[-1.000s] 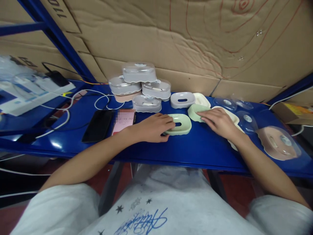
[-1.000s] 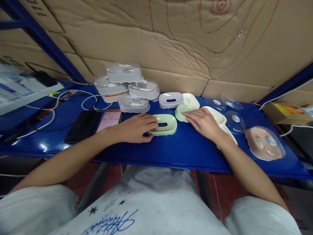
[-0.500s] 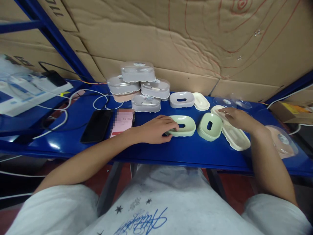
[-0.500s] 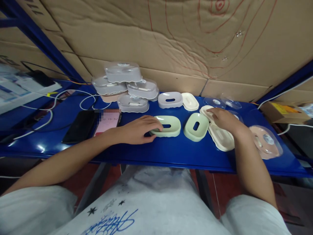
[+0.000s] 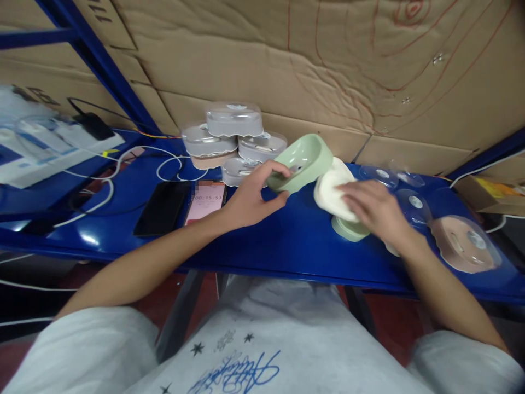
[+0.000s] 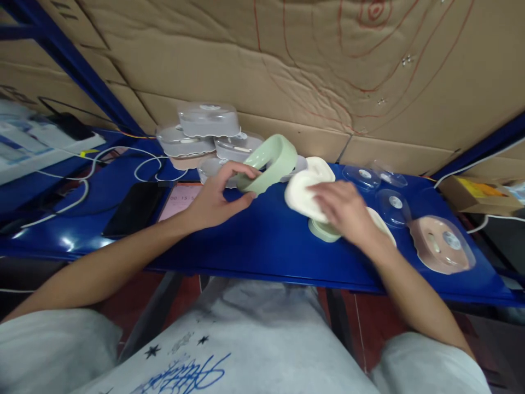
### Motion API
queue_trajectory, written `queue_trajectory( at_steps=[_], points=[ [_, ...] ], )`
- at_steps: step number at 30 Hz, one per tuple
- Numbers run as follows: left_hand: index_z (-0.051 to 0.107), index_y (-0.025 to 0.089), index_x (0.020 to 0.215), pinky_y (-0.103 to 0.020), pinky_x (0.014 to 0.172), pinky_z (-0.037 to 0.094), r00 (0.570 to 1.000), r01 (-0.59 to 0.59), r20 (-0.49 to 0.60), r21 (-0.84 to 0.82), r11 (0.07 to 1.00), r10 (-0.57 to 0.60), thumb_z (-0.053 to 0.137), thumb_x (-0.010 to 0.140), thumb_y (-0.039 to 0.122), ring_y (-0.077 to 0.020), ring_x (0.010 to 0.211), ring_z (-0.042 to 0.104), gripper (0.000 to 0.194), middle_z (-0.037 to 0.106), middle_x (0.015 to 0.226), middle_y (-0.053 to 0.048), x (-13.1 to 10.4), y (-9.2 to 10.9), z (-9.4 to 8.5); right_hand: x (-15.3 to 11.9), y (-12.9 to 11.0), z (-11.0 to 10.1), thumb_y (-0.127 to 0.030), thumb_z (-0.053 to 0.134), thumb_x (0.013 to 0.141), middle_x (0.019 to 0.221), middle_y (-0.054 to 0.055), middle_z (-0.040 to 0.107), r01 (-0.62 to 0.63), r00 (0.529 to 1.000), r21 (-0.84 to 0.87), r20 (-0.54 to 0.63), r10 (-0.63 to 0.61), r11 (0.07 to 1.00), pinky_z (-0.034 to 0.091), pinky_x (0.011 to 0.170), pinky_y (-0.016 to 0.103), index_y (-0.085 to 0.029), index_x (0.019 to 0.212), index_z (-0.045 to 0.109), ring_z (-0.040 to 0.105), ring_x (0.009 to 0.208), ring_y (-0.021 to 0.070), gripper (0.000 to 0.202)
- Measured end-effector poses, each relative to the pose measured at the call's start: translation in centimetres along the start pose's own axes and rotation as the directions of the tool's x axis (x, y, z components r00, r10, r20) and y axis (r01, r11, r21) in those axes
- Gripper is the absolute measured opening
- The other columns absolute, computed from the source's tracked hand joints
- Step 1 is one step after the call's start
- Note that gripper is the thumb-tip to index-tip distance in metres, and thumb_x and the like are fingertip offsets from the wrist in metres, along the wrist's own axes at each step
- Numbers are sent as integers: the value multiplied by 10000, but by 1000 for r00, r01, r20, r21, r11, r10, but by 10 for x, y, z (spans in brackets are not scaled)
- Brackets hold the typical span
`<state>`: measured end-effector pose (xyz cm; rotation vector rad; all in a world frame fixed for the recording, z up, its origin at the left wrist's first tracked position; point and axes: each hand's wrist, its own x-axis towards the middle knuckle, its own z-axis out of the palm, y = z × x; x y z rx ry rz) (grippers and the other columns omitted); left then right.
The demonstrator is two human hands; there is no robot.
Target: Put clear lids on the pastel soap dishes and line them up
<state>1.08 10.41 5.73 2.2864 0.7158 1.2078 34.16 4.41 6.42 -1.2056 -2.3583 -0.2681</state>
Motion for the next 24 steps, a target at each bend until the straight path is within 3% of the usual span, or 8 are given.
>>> queue_trajectory(
  at_steps=[3,6,9,11,15,17,20,24],
  points=[
    [593,233,1162,-437,1065,495,998,-6,-60,33,999,8,684,919,270,-259,1184,662,262,702,1234,-66,1,2,-1,0,-52,21,-142,493,1080,1347,109,751,291,947,91,110,-300,952,539,1016,433,-209,1429,656,685,1244,259,391],
    [595,232,1158,-423,1048,495,1000,-5,-29,90,996,8,655,927,255,-247,1161,665,240,710,1219,-50,1,5,-1,3,-73,42,-133,476,1086,1385,113,734,350,923,103,130,-362,931,561,1026,440,-187,1442,643,678,1267,256,396],
    [592,227,1155,-418,1051,481,999,11,49,160,987,-19,617,938,243,-239,1157,654,219,713,1217,-43,0,6,-1,5,-70,43,-230,439,1116,1295,97,768,248,956,100,134,-260,964,577,993,449,-214,1298,718,708,1200,259,334],
    [593,225,1127,-429,1045,471,990,28,133,211,977,-57,611,928,248,-248,1147,639,202,713,1203,-42,0,5,-2,4,-62,34,-317,393,1131,1024,89,803,133,969,58,204,-142,989,580,865,419,-224,1090,763,747,979,253,384],
    [568,232,1039,-418,967,478,940,58,315,225,973,-129,629,879,256,-245,1049,630,173,702,1105,-30,-1,1,-4,-1,-42,13,-507,312,1136,721,54,730,-81,913,-137,388,128,987,474,638,352,-235,847,706,696,667,232,559],
    [560,235,1033,-419,968,467,913,50,385,215,975,-132,638,866,248,-247,1048,628,185,695,1096,-28,-3,1,-3,-1,-30,8,-519,287,1136,815,69,767,-169,893,-183,387,229,968,484,659,358,-235,893,703,728,737,255,559],
    [569,233,1058,-421,993,441,872,-35,483,222,975,-78,654,860,223,-253,1080,628,216,696,1106,-29,-8,6,2,1,-16,6,-448,268,1143,1061,104,796,-250,925,-89,271,265,964,556,829,405,-223,1095,716,759,968,288,503],
    [590,221,1105,-434,1047,401,797,-261,603,282,923,41,663,911,233,-267,1143,634,208,711,1166,-60,-17,14,10,0,-19,7,-512,435,1113,1497,125,652,-61,976,158,217,25,986,497,1148,497,-240,1468,599,625,1372,310,476]
  ],
)
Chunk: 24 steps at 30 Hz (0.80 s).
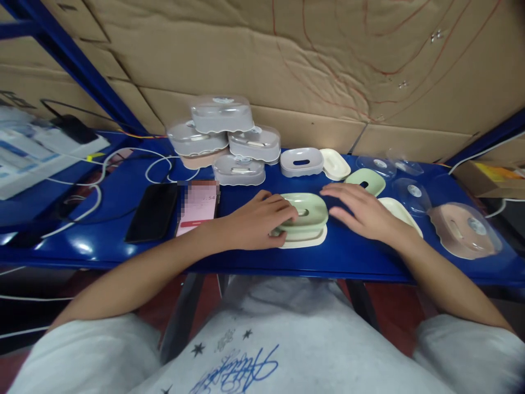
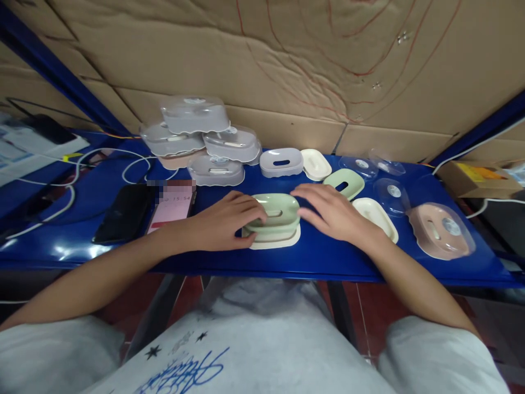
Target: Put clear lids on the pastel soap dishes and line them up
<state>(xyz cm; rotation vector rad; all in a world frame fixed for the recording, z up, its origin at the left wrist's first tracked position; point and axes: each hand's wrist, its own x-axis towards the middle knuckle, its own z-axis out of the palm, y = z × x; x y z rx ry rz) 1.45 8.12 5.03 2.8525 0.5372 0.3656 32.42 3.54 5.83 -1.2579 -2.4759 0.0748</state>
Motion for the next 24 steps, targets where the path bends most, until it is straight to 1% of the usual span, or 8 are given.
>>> queue_trajectory(
  at_steps=[4,9,13,18,20,21,22,24],
  points=[
    [606,207,1221,-441,1011,414,995,-79,65,145,986,70,757,923,456,-311,1201,620,416,707,1262,-109,-1,5,7,-3,-10,16,-625,672,985,1675,168,466,218,962,59,152,-225,974,462,1210,561,-232,1648,426,484,1523,357,809],
    [622,201,1242,-423,986,435,994,-99,69,282,954,83,656,1025,375,-294,1175,630,281,699,1255,-115,3,-3,13,0,-5,35,-418,604,1073,1556,150,610,299,945,41,122,-302,953,447,1240,553,-242,1559,562,557,1475,297,519],
    [639,191,1205,-420,999,450,997,-73,46,282,957,63,651,1018,331,-287,1174,633,234,687,1257,-118,5,-12,15,2,-5,44,-328,569,1087,1573,125,597,276,955,22,104,-276,961,425,1254,573,-271,1569,555,549,1484,287,486],
    [652,212,1191,-390,956,474,996,-78,53,243,967,67,673,1007,324,-280,1170,621,216,668,1258,-106,3,-17,13,7,-2,26,-337,483,1110,1558,77,619,261,957,38,122,-263,965,396,1264,570,-301,1528,597,556,1477,267,435],
    [652,212,1173,-387,951,477,996,-85,61,250,964,72,670,1014,327,-276,1163,621,197,666,1253,-104,3,-17,11,6,16,1,-388,409,1124,1488,82,679,112,993,-22,27,-112,993,430,1234,507,-270,1433,673,602,1421,258,422],
    [649,212,1172,-386,953,477,995,-87,64,259,962,73,665,1020,330,-275,1165,621,192,665,1256,-104,3,-17,11,3,29,-13,-411,365,1129,1446,105,703,-38,998,-81,-54,33,996,451,1205,483,-245,1388,699,623,1388,267,454],
    [645,213,1177,-384,955,476,995,-89,70,267,960,73,658,1027,333,-273,1172,620,193,663,1264,-104,3,-17,11,-1,45,-27,-438,333,1127,1403,148,719,-235,965,-154,-156,211,960,460,1178,480,-211,1349,716,639,1355,292,498],
    [638,215,1185,-378,960,474,995,-91,71,274,958,74,652,1034,332,-272,1190,618,192,661,1273,-104,2,-17,11,-14,81,-49,-510,340,1108,1428,234,676,-627,779,-302,-257,573,718,457,1130,547,-163,1407,674,620,1355,385,567]
  ],
)
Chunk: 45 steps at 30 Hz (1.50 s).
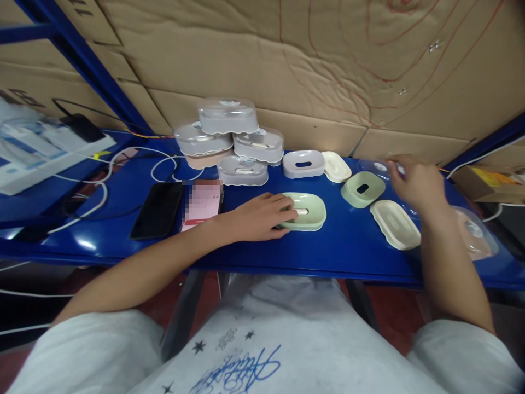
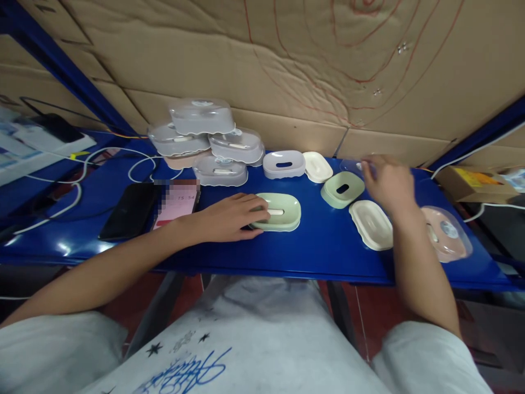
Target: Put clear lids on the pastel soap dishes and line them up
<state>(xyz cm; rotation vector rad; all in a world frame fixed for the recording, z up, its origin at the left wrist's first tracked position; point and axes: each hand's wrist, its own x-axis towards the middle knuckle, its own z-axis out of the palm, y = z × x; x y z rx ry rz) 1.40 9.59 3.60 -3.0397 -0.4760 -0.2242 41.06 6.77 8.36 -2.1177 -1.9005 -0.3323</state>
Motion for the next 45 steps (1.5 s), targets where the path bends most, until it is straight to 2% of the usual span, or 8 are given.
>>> queue_trajectory(
  at_steps=[5,11,16,23,29,33,37,45],
  points=[
    [654,214,1176,-379,959,480,1000,-8,-30,-50,999,7,689,1007,306,-275,1191,623,195,665,1253,-102,-1,0,1,22,76,22,-785,569,931,1635,329,434,-431,740,-331,403,539,839,428,1054,626,-140,1683,339,497,1437,525,1016],
    [661,215,1174,-395,977,491,1000,11,-17,-86,996,-13,677,1013,297,-281,1204,622,181,669,1260,-102,0,0,-1,26,83,26,-683,732,863,1465,278,611,-403,815,-187,373,444,896,464,1003,511,-155,1543,509,603,1299,445,890],
    [648,219,1196,-454,1078,502,999,-7,-42,-191,982,-1,688,1015,293,-300,1299,603,199,607,1427,-130,0,-2,2,11,29,4,-519,716,930,1548,283,494,4,994,136,-107,11,991,386,1186,394,-111,1523,435,462,1483,327,772],
    [370,282,1566,-594,1256,422,962,65,-226,-354,933,-153,865,882,354,-377,1559,394,847,338,1659,-199,0,-1,5,-45,-91,26,-503,696,990,1713,142,387,688,679,421,-86,-729,591,346,1254,587,-311,1499,514,398,1570,357,574],
    [214,376,1674,-563,1223,478,975,110,-129,-421,900,-180,774,958,297,-360,1581,393,912,268,1727,-162,-1,-1,9,-49,-92,40,-522,672,1009,1803,142,165,682,646,448,1,-763,578,345,1271,640,-321,1662,362,290,1624,395,751],
    [247,377,1678,-572,1201,496,971,103,-142,-476,874,-192,781,951,360,-387,1572,402,903,276,1729,-156,0,-6,15,-48,-87,43,-522,728,972,1685,167,389,623,717,526,-86,-692,579,482,1203,588,-308,1643,366,472,1520,371,792],
    [249,361,1685,-565,1239,455,970,62,-168,-528,847,-176,818,917,439,-384,1572,395,959,290,1713,-161,2,-8,17,-50,-94,47,-506,749,964,1527,153,554,678,669,532,-163,-725,506,529,1161,559,-314,1535,523,571,1422,353,643],
    [384,296,1633,-542,1247,434,965,116,-170,-405,907,-200,739,987,393,-343,1534,454,743,404,1664,-164,1,-10,14,-50,-98,55,-458,608,1060,1743,96,367,724,606,442,-42,-794,529,305,1289,678,-377,1711,271,289,1629,370,737]
  ],
)
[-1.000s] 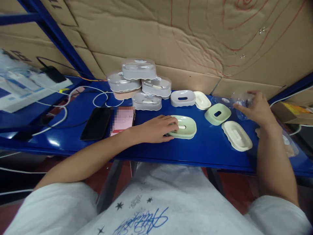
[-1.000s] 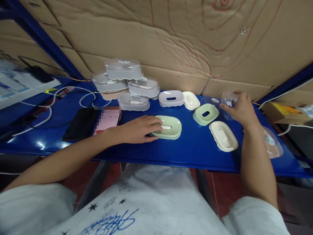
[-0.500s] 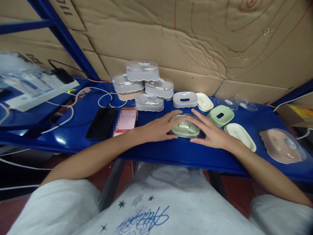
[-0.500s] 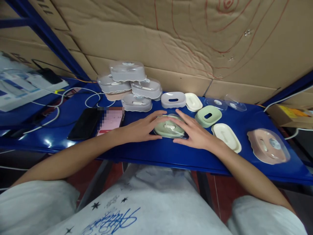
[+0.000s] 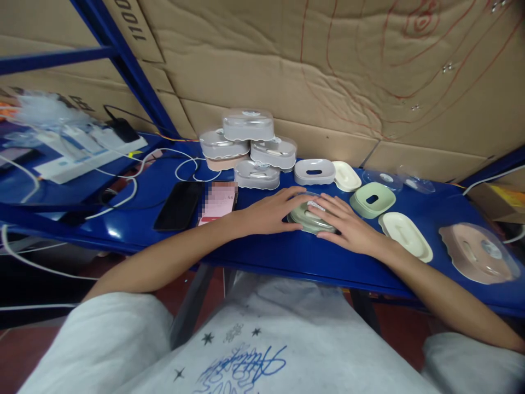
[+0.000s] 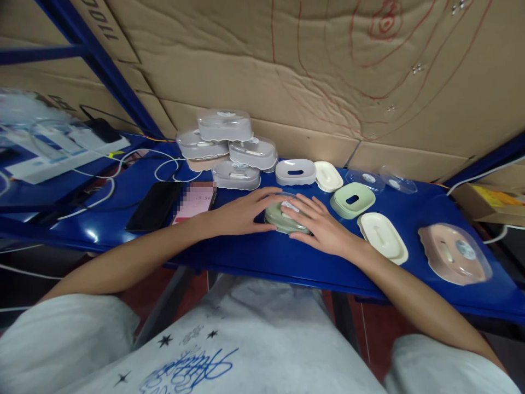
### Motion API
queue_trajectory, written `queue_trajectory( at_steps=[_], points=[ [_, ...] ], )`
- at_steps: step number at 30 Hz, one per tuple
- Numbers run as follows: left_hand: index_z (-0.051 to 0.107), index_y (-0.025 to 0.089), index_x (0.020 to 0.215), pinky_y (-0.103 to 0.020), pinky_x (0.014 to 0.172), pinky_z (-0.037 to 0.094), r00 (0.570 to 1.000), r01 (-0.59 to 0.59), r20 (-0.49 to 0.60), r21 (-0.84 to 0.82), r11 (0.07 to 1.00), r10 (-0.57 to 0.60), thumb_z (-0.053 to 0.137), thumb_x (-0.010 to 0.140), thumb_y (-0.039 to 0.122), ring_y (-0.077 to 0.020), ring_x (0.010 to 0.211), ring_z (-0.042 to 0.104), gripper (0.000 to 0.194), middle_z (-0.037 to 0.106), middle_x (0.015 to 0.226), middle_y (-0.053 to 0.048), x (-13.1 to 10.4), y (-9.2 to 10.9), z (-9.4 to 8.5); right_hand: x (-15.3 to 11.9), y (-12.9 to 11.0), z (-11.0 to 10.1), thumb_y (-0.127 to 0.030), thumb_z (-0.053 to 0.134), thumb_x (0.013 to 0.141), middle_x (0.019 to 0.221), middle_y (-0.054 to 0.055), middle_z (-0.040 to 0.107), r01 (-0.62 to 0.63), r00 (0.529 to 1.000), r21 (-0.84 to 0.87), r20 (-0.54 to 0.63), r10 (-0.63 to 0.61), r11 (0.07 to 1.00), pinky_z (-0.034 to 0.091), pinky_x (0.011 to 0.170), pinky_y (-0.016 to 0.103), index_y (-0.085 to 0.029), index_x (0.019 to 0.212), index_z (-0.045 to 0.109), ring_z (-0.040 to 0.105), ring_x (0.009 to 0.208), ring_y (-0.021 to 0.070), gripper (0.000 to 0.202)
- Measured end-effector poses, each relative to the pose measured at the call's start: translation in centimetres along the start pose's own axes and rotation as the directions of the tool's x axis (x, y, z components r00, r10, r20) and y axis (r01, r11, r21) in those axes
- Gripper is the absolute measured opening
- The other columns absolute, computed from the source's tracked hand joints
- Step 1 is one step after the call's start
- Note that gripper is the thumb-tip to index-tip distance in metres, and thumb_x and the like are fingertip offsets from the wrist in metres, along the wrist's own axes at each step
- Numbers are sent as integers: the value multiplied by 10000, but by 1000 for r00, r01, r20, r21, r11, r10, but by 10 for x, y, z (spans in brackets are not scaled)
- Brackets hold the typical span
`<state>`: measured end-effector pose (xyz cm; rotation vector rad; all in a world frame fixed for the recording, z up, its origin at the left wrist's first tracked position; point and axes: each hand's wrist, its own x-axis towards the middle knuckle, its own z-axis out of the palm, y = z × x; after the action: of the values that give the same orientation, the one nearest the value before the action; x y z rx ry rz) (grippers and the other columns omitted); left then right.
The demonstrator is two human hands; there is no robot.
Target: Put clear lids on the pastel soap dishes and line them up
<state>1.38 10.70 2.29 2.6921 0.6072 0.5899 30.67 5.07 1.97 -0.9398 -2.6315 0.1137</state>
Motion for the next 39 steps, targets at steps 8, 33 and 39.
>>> queue_trajectory(
  at_steps=[8,33,39],
  points=[
    [475,223,1546,-503,1203,486,999,-21,-33,165,986,27,695,1011,400,-328,1497,500,604,460,1626,-182,0,0,2,-1,11,6,-463,626,1049,1724,157,324,16,998,65,-62,-12,998,368,1282,609,-322,1687,272,297,1625,348,744],
    [643,159,1397,-516,1097,505,994,63,-110,500,864,-9,573,1069,300,-360,1392,582,364,597,1512,-187,2,5,0,-2,27,3,-337,459,1114,1728,123,387,-100,994,-242,-67,86,965,291,1285,581,-329,1739,160,422,1573,299,693],
    [640,160,1417,-539,1102,499,993,90,-113,483,871,-40,558,1069,299,-374,1377,593,383,580,1534,-195,2,6,-1,-2,29,-11,-349,457,1109,1707,127,424,-153,985,-254,-118,126,955,295,1269,608,-325,1716,260,454,1553,312,638]
  ],
)
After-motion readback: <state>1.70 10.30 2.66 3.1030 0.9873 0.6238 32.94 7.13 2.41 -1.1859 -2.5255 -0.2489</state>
